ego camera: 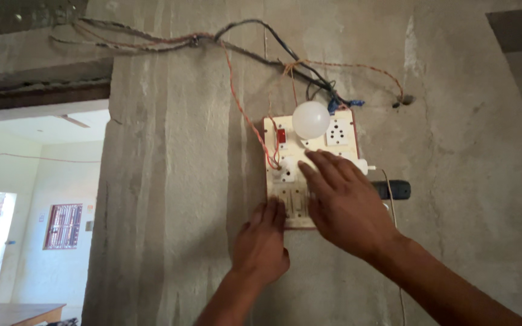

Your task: The person screws a light bulb into a socket on a wall-mounted electrical board, then repeatedly presses switches to turn the bulb on and off. The person also removes and reinserts the bulb multiple times while continuing to operate the switches.

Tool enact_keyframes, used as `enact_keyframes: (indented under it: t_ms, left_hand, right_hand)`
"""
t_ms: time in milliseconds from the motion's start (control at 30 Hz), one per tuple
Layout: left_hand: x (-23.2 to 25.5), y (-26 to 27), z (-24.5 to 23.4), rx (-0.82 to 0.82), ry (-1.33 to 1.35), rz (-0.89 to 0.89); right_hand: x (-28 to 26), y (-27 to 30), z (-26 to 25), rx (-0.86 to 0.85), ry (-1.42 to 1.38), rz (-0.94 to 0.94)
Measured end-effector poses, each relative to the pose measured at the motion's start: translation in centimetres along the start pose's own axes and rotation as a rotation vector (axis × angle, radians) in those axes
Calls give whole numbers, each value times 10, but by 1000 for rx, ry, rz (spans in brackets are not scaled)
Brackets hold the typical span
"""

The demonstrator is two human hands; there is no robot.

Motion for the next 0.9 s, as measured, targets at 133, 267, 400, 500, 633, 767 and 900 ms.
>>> enact_keyframes:
  t_ms: [133, 267, 400, 500, 633, 767, 900]
  left_hand:
    - [13, 2, -15, 155, 20, 107]
    - [29, 0, -40, 390, 47, 262]
    - [43, -22, -78, 573, 202, 258]
    - [56, -39, -111, 801, 247, 338]
    - [65, -65, -131, 698, 241, 289]
    - [71, -81, -134, 572, 147, 280]
    - [76, -93, -130, 515, 46, 195]
  right_hand:
    - [13, -12, -11, 73, 117, -31]
    - [35, -30, -12, 169, 145, -34]
    - [58, -37, -8, 228, -57, 51]
    - [65, -44, -6, 182, -91, 26]
    - [76, -49, -6, 139, -164, 123]
    - [85, -51, -4, 71, -157, 174]
    - [91, -51, 1, 44, -161, 225]
Point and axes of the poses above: each hand's wrist, its own y-axis away from the middle knuckle, its own z-axis out of the palm, x = y × z, the point moved 4 cm from there along -y, towards the middle knuckle, and after that the axes turned 13 degrees about -z, right-handed, at the moved point
